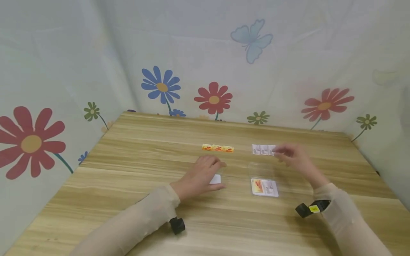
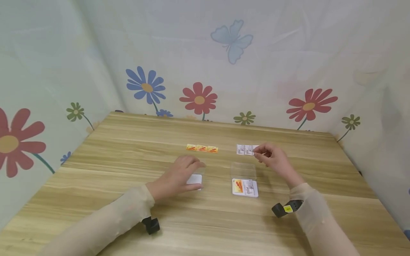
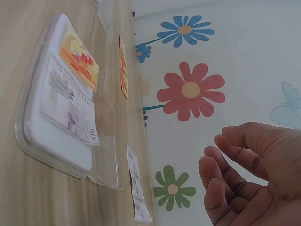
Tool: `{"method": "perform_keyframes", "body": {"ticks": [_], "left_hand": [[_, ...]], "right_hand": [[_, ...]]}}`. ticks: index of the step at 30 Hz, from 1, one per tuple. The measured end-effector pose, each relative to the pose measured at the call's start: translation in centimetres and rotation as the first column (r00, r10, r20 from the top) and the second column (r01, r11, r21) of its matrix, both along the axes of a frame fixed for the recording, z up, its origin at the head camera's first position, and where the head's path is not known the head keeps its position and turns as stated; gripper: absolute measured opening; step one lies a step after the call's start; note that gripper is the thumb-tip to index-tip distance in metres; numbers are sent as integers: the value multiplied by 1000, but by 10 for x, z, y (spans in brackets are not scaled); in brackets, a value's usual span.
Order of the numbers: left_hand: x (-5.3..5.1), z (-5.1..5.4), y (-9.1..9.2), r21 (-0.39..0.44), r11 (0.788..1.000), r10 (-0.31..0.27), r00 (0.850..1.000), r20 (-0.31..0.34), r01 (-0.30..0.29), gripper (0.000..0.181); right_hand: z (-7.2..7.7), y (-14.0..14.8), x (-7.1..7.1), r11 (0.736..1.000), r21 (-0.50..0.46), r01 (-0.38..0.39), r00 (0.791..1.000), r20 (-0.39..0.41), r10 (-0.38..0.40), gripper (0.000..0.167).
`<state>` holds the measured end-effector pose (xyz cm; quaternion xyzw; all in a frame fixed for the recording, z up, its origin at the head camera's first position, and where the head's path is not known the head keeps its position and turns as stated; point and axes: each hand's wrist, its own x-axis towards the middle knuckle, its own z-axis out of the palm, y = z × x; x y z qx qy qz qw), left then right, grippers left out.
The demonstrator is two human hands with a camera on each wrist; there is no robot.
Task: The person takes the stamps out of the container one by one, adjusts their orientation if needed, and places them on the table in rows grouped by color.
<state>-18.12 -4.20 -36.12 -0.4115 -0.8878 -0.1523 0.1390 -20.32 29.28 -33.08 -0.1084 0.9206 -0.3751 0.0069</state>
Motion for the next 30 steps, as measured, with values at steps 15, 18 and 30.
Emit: {"method": "perform_keyframes", "body": {"ticks": [15,18,30], "left_hand": [[-4,-5,26,-46,998,-41,999,-24,40,56],[-4,-7,31,-54,998,-44,999,-30,42,56],[-3,-21,48,-99,994,-46,999,10,46,58]], "right_hand": [[-14,-14,17,998,-27,-52,998,-45,50,25],[-17,-16,19,999,3,-43,998,-50,44,24],[-30,-20,26,988,-3,-156,985,-69,155,19]]}}
